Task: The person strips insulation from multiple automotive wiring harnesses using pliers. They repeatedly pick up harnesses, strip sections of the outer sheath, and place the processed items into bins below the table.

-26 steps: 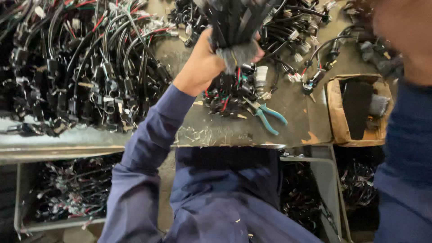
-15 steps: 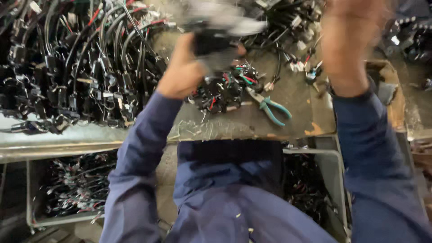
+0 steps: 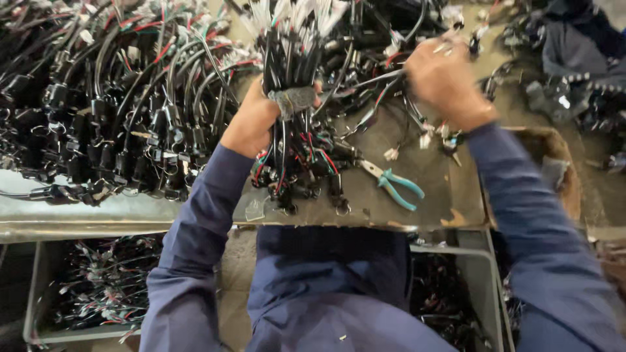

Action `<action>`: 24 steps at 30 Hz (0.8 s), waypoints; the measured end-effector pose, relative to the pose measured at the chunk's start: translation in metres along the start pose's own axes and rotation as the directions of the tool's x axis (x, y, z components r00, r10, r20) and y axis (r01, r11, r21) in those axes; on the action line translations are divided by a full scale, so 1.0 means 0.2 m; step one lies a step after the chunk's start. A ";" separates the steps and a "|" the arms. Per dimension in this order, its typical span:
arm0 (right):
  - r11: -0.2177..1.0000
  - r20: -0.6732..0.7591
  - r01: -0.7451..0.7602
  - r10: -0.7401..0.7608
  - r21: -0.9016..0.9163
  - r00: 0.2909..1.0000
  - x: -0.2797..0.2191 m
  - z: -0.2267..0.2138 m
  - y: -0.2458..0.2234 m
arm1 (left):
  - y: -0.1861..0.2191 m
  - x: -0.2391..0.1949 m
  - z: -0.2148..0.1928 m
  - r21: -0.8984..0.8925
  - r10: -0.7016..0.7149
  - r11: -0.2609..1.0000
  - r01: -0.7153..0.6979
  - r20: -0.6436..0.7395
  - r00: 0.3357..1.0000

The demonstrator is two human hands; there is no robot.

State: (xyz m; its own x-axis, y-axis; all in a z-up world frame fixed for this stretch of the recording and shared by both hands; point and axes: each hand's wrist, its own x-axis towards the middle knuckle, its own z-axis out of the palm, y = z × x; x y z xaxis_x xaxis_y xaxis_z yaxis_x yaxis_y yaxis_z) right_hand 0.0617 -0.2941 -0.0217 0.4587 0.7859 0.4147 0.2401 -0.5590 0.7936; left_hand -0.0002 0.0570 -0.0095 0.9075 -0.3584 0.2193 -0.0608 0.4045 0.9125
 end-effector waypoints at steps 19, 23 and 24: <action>0.877 -0.324 0.148 0.008 0.456 0.946 0.35 -0.70 0.19 | -0.26 0.08 0.08 0.163 0.124 0.978 -0.129 0.044 0.991; 0.401 -0.050 -0.217 0.559 0.890 0.828 0.21 -0.62 0.21 | -0.21 0.01 0.11 0.082 0.029 0.996 -0.042 0.159 0.987; 0.211 0.047 -0.228 0.628 0.951 0.777 0.20 -0.61 0.17 | -0.20 0.00 0.13 0.101 0.061 0.991 -0.088 0.249 0.967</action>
State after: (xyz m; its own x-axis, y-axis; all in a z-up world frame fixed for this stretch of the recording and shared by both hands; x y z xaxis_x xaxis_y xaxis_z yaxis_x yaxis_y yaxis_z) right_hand -0.0163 -0.2496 0.0763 0.5474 0.2471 0.7996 0.7593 -0.5483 -0.3504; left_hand -0.0090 0.0189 -0.0378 0.7698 -0.5316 0.3533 -0.1823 0.3474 0.9198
